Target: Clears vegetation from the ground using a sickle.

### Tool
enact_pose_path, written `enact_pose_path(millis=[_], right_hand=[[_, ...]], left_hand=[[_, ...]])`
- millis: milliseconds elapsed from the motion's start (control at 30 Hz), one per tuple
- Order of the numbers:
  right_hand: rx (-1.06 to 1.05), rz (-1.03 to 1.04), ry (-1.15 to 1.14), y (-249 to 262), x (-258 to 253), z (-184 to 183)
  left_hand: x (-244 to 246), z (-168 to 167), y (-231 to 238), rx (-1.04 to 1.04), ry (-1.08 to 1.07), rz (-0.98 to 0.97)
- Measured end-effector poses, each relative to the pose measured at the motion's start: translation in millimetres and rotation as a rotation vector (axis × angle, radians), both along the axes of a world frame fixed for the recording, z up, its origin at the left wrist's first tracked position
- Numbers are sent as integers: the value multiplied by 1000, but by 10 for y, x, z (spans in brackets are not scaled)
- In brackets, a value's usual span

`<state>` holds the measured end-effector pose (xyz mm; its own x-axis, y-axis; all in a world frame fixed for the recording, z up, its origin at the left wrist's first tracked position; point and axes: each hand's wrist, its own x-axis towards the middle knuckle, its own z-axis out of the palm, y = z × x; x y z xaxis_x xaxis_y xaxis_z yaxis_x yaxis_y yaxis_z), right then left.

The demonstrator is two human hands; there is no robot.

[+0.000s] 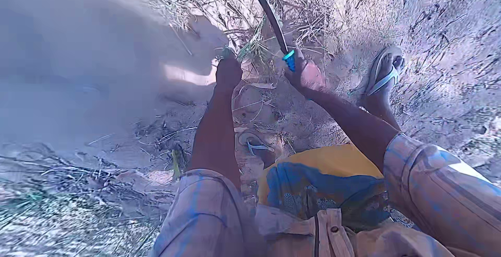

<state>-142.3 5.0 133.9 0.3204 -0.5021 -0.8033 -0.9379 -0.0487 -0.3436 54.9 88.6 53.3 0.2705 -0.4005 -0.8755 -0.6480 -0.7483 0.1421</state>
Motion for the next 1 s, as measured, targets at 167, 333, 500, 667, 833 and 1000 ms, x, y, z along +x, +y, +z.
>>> enact_pose_path(millis=[167,333,500,667,833,1000], right_hand=[[81,-5,140,505,-534,-450],[536,-9,554,1508,-2079,607],[372,-503,319,1374,-1648,970],[-27,-753,-243,961,-1567,1109],[-219,-776,-461,533,-1837,1065],[-173,-904,-395,400,-1924,1096]], left_hand=[[84,-47,134,-82,122,125],[-167,61,641,-120,210,365],[-571,510,913,-299,289,814],[-1166,999,361,-614,543,953],[-1487,1168,-127,-870,499,638],[-1699,1488,-351,-1226,541,669]])
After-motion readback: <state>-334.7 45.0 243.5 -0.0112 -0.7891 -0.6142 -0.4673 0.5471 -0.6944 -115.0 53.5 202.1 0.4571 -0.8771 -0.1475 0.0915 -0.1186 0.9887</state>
